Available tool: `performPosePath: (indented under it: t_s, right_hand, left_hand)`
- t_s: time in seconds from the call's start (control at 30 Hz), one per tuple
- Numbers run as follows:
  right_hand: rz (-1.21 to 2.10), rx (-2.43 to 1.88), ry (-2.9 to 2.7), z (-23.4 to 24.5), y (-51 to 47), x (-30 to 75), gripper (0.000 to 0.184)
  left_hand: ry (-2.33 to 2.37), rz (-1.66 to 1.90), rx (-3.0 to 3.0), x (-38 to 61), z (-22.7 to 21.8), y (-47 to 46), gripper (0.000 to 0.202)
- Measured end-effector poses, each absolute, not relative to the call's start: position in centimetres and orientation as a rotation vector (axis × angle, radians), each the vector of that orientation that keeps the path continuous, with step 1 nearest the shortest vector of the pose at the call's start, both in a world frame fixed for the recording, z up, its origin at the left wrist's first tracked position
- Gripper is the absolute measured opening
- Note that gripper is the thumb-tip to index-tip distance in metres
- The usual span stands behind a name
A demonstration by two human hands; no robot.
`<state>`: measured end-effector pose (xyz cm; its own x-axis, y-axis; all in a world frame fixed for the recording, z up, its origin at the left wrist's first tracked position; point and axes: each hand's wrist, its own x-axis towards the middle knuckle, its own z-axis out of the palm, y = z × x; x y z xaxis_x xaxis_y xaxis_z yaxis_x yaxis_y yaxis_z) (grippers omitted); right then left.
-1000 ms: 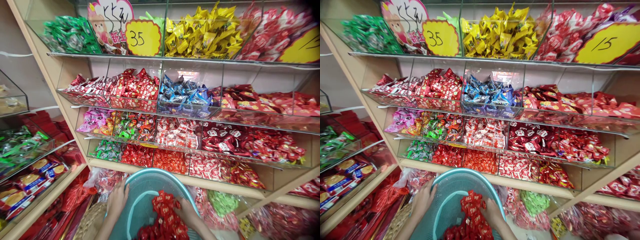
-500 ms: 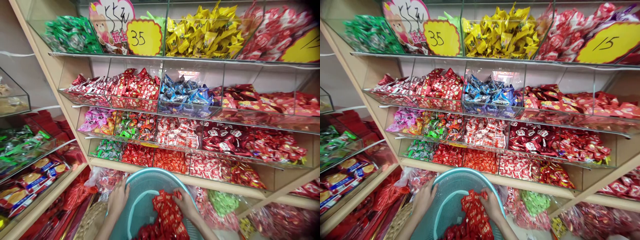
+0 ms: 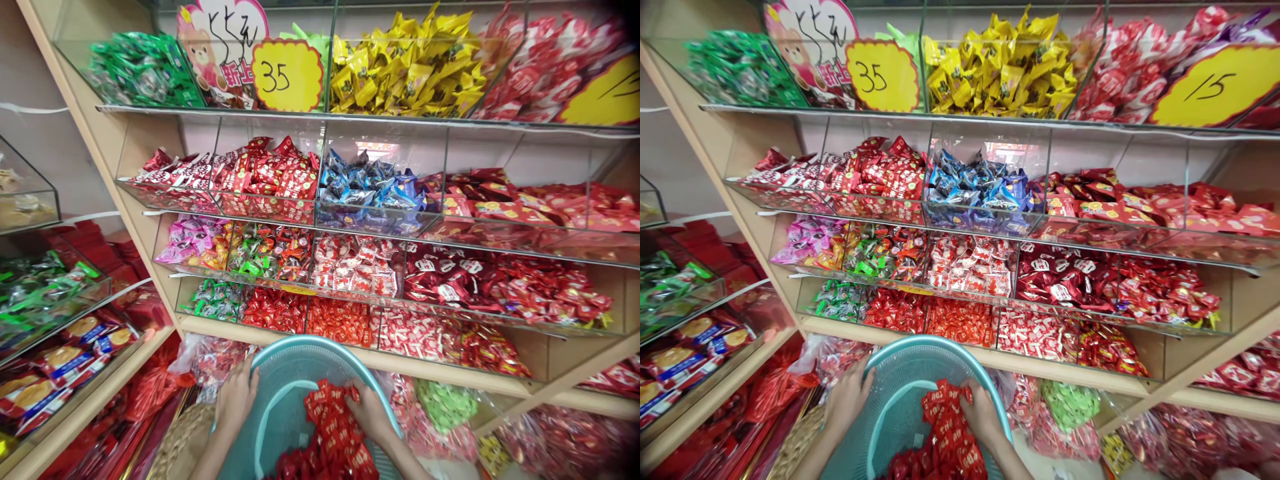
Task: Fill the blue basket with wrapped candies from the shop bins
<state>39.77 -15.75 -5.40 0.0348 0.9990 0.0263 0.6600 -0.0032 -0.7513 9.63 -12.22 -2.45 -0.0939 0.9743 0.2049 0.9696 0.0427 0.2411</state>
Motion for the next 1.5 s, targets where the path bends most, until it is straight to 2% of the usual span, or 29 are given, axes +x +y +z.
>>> performPosePath:
  t_s: [0.3,0.73,0.93,1.1,1.5]
  right_hand:
    - [0.58,-1.733,-1.804,-4.3,-15.8,40.0,0.029]
    - [0.535,-1.625,-1.705,-3.5,-15.6,40.6,0.029]
    - [0.716,-1.583,-1.613,-2.1,-15.8,40.2,0.033]
    - [0.746,-1.535,-1.668,-3.1,-16.9,39.9,0.034]
    - [0.78,-1.616,-1.729,-5.3,-17.4,40.7,0.027]
  left_hand:
    - [2.23,0.49,2.121,9.5,-2.4,-12.2,0.044]
    - [2.25,0.483,2.129,9.6,-2.3,-12.3,0.044]
    - [2.237,0.479,2.132,9.6,-2.4,-12.2,0.044]
    - [2.23,0.514,2.128,9.6,-2.3,-12.3,0.042]
    - [2.236,0.514,2.143,9.5,-2.7,-12.2,0.043]
